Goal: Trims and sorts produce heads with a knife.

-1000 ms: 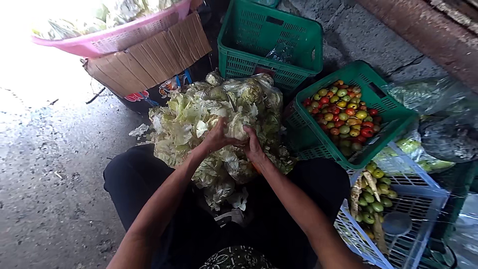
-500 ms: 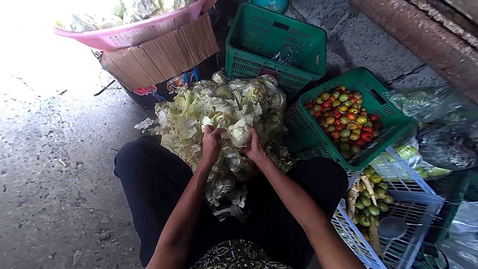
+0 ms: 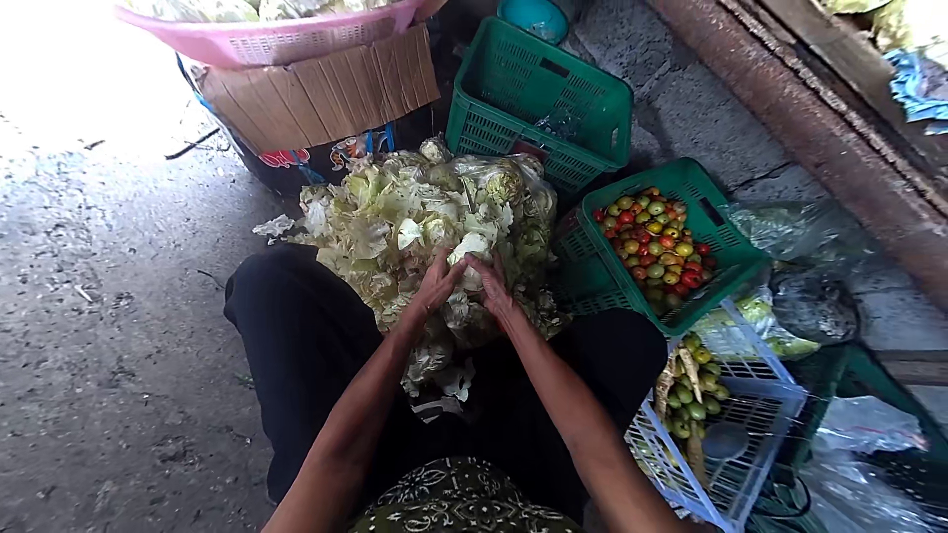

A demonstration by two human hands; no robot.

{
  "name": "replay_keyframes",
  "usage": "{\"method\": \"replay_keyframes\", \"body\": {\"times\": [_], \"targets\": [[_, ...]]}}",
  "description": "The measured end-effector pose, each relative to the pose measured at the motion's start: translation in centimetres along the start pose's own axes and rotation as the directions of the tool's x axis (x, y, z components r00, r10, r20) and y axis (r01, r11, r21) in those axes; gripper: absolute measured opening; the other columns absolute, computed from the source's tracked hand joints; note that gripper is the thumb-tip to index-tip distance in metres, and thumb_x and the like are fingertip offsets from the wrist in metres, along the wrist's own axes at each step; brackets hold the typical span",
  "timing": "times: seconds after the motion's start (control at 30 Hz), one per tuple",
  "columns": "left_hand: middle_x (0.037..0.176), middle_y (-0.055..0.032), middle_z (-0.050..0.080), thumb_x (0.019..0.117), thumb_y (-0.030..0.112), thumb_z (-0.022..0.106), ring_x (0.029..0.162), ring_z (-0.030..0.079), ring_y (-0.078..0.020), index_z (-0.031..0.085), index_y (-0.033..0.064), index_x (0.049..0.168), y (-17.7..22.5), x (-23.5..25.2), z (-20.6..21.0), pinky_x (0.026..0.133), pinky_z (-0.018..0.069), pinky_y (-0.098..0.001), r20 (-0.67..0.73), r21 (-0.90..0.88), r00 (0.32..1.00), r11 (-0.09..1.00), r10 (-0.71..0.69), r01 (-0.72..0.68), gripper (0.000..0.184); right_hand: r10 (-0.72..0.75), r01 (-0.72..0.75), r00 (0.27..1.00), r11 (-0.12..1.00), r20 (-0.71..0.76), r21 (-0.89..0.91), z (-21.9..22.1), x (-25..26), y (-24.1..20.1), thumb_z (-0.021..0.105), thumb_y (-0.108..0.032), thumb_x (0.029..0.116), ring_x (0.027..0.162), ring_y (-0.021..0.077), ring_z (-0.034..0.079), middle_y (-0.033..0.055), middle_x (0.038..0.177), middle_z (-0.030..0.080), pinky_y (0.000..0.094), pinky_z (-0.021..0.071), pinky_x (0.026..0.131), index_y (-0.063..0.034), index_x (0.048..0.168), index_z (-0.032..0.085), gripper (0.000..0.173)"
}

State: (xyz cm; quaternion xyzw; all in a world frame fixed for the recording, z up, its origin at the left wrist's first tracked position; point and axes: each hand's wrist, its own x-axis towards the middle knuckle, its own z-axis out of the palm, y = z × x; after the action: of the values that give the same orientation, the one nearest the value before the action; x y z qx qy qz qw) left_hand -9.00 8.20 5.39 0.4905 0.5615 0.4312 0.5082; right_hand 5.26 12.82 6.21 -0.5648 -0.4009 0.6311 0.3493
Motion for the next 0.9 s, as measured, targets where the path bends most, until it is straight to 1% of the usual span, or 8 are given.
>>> {"method": "replay_keyframes", "body": {"times": [0.1, 0.17, 0.33, 0.4, 0.5, 0.67, 0.8, 0.9], "targets": [[0.130, -0.0242, 0.064, 0.1107, 0.045, 0.036, 0.116, 0.065, -0.0344, 0.036, 0.0133, 0.156, -0.4, -0.3, -0.2, 0.102, 0.0500, -0.0548, -0.001, -0.015, 1.000, 1.000, 0.016, -0.016, 0.056, -0.070, 0.070, 0.997, 0.997, 0.015, 0.014, -0.2, -0.3, 0.3, 0.078, -0.030, 0.0898, 0.106, 0.0325, 0.066, 0.0221, 0.135, 0.057, 0.0488, 0.0590, 0.082, -0.0169, 0.157, 0.030, 0.084], [0.124, -0.0259, 0.065, 0.1117, 0.042, 0.035, 0.113, 0.066, -0.0364, 0.040, 0.0096, 0.153, -0.1, -0.5, 0.0, 0.100, 0.0497, -0.0555, -0.038, 0.022, 0.999, 0.999, 0.039, -0.038, 0.053, -0.092, 0.092, 0.996, 0.996, 0.008, 0.024, -0.4, -0.5, 0.6, 0.079, -0.030, 0.0886, 0.109, 0.0320, 0.065, 0.0214, 0.136, 0.057, 0.0488, 0.0583, 0.084, -0.0167, 0.155, 0.031, 0.083], [0.117, -0.0297, 0.064, 0.1104, 0.053, 0.025, 0.109, 0.064, -0.0433, 0.050, 0.0026, 0.141, 0.0, -0.9, -0.4, 0.093, 0.0481, -0.0621, -0.172, 0.060, 0.982, 0.994, -0.075, 0.087, 0.064, -0.165, 0.165, 0.986, 0.986, 0.013, -0.021, 0.0, -0.7, 2.2, 0.084, -0.028, 0.0799, 0.132, 0.0318, 0.052, 0.0189, 0.152, 0.045, 0.0532, 0.0511, 0.101, -0.0173, 0.161, 0.023, 0.102], [0.120, -0.0281, 0.064, 0.1088, 0.053, 0.037, 0.110, 0.063, -0.0420, 0.050, 0.0068, 0.143, 0.1, -1.0, -1.0, 0.094, 0.0484, -0.0613, -0.135, -0.005, 0.982, 0.991, -0.133, 0.134, 0.059, -0.205, 0.206, 0.978, 0.978, 0.029, -0.029, 0.0, -0.8, 2.7, 0.084, -0.024, 0.0766, 0.130, 0.0302, 0.053, 0.0190, 0.150, 0.046, 0.0514, 0.0515, 0.101, -0.0147, 0.159, 0.025, 0.102], [0.117, -0.0203, 0.067, 0.1075, 0.041, 0.050, 0.101, 0.065, -0.0307, 0.057, 0.0098, 0.138, -0.7, -0.7, -1.6, 0.089, 0.0511, -0.0526, -0.073, -0.076, 0.992, 0.993, -0.099, 0.093, 0.044, -0.229, 0.229, 0.972, 0.973, 0.060, -0.010, -0.2, -0.6, 3.2, 0.084, -0.020, 0.0722, 0.126, 0.0271, 0.056, 0.0177, 0.145, 0.050, 0.0486, 0.0526, 0.099, -0.0151, 0.157, 0.028, 0.101], [0.111, -0.0288, 0.068, 0.1067, 0.015, 0.052, 0.105, 0.066, -0.0418, 0.064, -0.0039, 0.126, 3.2, -1.6, -0.9, 0.094, 0.0477, -0.0601, -0.189, 0.026, 0.977, 0.994, -0.095, 0.102, 0.029, -0.228, 0.226, 0.970, 0.973, 0.081, 0.037, -0.3, -1.4, 3.4, 0.081, -0.022, 0.0679, 0.118, 0.0236, 0.059, 0.0158, 0.138, 0.054, 0.0447, 0.0542, 0.094, -0.0149, 0.153, 0.031, 0.099], [0.114, -0.0300, 0.067, 0.1067, 0.017, 0.053, 0.108, 0.063, -0.0449, 0.065, -0.0039, 0.126, 3.5, -1.6, -0.7, 0.094, 0.0457, -0.0623, -0.223, 0.052, 0.960, 0.982, -0.167, 0.183, 0.031, -0.250, 0.245, 0.967, 0.963, 0.041, 0.112, 0.4, -1.1, 5.1, 0.081, -0.021, 0.0662, 0.120, 0.0232, 0.057, 0.0170, 0.140, 0.051, 0.0447, 0.0528, 0.097, -0.0124, 0.155, 0.025, 0.105], [0.116, -0.0280, 0.066, 0.1071, 0.025, 0.053, 0.111, 0.062, -0.0427, 0.065, -0.0020, 0.122, 2.0, -0.8, -0.8, 0.094, 0.0455, -0.0627, -0.280, -0.088, 0.908, 0.950, -0.313, 0.300, 0.033, -0.274, 0.271, 0.962, 0.949, -0.005, 0.160, 1.6, -1.2, 5.9, 0.080, -0.019, 0.0645, 0.116, 0.0213, 0.059, 0.0150, 0.136, 0.054, 0.0435, 0.0543, 0.093, -0.0121, 0.152, 0.029, 0.102]]}}
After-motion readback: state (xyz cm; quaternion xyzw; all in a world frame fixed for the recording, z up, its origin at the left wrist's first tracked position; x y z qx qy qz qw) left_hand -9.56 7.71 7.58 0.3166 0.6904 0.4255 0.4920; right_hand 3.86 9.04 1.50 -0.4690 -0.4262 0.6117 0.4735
